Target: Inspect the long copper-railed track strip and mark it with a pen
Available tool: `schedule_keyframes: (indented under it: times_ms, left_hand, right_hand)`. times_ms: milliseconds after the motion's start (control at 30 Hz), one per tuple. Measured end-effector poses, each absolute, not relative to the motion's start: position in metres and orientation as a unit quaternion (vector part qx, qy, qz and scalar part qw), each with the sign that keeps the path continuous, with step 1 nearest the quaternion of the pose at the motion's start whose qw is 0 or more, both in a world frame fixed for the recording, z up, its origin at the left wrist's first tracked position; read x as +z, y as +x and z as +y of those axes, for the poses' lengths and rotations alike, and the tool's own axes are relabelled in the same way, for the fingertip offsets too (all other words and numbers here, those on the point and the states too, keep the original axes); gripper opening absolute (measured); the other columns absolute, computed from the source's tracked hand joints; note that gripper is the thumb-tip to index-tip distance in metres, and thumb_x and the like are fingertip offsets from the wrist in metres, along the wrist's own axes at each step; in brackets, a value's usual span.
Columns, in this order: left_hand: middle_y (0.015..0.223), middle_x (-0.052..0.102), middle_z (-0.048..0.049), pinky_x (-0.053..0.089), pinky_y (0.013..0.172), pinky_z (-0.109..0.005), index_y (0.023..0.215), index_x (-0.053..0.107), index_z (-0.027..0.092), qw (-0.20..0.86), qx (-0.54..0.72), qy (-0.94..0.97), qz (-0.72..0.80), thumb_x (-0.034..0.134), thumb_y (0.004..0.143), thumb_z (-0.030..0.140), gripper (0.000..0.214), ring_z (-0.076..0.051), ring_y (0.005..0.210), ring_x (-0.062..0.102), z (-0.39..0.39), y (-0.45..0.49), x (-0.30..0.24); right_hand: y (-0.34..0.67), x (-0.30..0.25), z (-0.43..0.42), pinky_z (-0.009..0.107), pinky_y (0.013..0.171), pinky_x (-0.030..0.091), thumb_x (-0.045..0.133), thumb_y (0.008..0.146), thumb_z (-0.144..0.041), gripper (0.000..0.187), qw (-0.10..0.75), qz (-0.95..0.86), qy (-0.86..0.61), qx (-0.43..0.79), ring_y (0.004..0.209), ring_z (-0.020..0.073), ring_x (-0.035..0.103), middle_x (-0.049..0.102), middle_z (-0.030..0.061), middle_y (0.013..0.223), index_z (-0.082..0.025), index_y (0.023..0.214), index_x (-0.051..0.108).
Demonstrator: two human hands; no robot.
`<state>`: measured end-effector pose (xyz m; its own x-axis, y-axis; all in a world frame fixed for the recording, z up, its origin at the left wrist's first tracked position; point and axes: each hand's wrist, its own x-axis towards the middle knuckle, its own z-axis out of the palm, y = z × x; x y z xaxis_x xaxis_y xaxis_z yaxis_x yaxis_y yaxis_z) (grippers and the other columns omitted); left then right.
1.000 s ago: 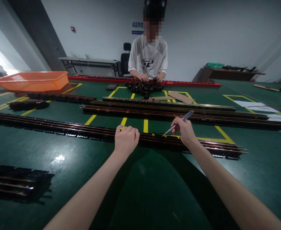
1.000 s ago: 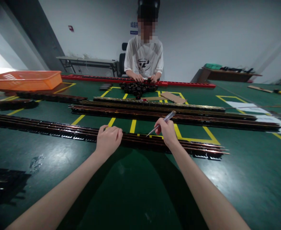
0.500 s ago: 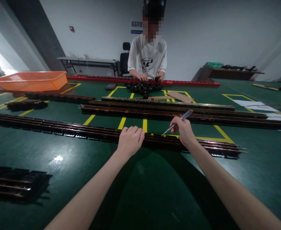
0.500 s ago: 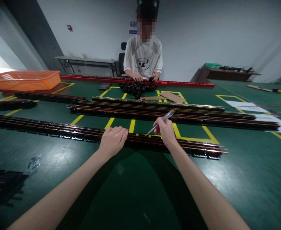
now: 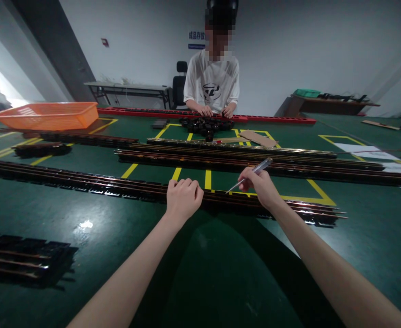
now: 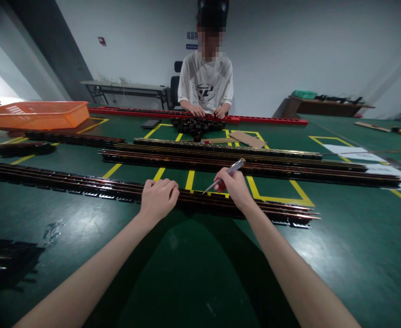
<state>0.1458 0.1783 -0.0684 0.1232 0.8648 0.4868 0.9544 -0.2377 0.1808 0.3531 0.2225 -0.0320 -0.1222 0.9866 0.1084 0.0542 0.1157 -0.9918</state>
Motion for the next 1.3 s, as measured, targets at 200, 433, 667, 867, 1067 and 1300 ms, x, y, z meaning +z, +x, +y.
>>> schedule_keyframes:
  times_ms: [200, 433, 667, 867, 1067, 1300]
  left_hand:
    - [0.076, 0.07, -0.0062, 0.036, 0.076, -0.038, 0.072, 0.064, 0.015, 0.08, -0.252, -0.709, -0.654, 0.036, 0.088, 0.026, 0.034, -0.017, 0.066, 0.059, 0.1798, 0.1363, -0.0686]
    - [0.076, 0.07, -0.0066, 0.036, 0.077, -0.039, 0.071, 0.065, 0.015, 0.092, -0.256, -0.705, -0.655, 0.036, 0.088, 0.027, 0.035, -0.017, 0.066, 0.058, 0.1795, 0.1352, -0.0687]
    - [0.077, 0.07, -0.008, 0.038, 0.078, -0.04, 0.072, 0.067, 0.015, 0.123, -0.257, -0.717, -0.637, 0.035, 0.09, 0.03, 0.039, -0.018, 0.067, 0.06, 0.1789, 0.1364, -0.069]
    - [0.085, 0.071, -0.009, 0.04, 0.081, -0.041, 0.079, 0.069, 0.015, 0.149, -0.244, -0.768, -0.573, 0.031, 0.094, 0.028, 0.043, -0.02, 0.075, 0.062, 0.1777, 0.1411, -0.071]
    - [0.082, 0.069, -0.0084, 0.042, 0.067, -0.032, 0.08, 0.068, 0.014, 0.118, -0.227, -0.787, -0.562, 0.029, 0.095, 0.028, 0.044, -0.018, 0.072, 0.061, 0.179, 0.1422, -0.0724]
    - [0.081, 0.069, -0.0083, 0.041, 0.065, -0.031, 0.078, 0.068, 0.014, 0.127, -0.232, -0.781, -0.565, 0.031, 0.094, 0.027, 0.042, -0.017, 0.071, 0.06, 0.1799, 0.1421, -0.073]
  right_hand:
    - [0.3509, -0.0306, 0.2194, 0.02, 0.045, 0.044, 0.065, 0.064, -0.034, 0.019, 0.45, -0.583, -0.439, 0.515, 0.043, 0.009, 0.053, 0.062, 0.0014, 0.05, -0.016, 0.057, 0.059]
    - [0.3483, -0.0353, 0.2194, 0.02, 0.045, 0.043, 0.067, 0.065, -0.035, 0.021, 0.442, -0.576, -0.435, 0.533, 0.045, 0.009, 0.053, 0.063, 0.0011, 0.052, -0.016, 0.058, 0.06]
    - [0.3496, -0.0346, 0.2193, 0.02, 0.046, 0.042, 0.068, 0.066, -0.04, 0.026, 0.443, -0.578, -0.43, 0.534, 0.045, 0.0089, 0.053, 0.064, 0.0014, 0.053, -0.016, 0.06, 0.06]
    - [0.3505, -0.0353, 0.2199, 0.021, 0.046, 0.042, 0.067, 0.066, -0.042, 0.028, 0.446, -0.577, -0.433, 0.529, 0.045, 0.0093, 0.053, 0.063, 0.0019, 0.053, -0.016, 0.061, 0.06]
    - [0.3503, -0.0366, 0.2204, 0.02, 0.045, 0.041, 0.064, 0.067, -0.037, 0.023, 0.452, -0.579, -0.428, 0.526, 0.045, 0.0095, 0.053, 0.062, 0.0013, 0.051, -0.016, 0.059, 0.06]
    - [0.3507, -0.0381, 0.2232, 0.021, 0.042, 0.039, 0.057, 0.063, -0.03, 0.018, 0.5, -0.542, -0.463, 0.492, 0.041, 0.0093, 0.049, 0.055, 0.0, 0.043, -0.017, 0.051, 0.056]
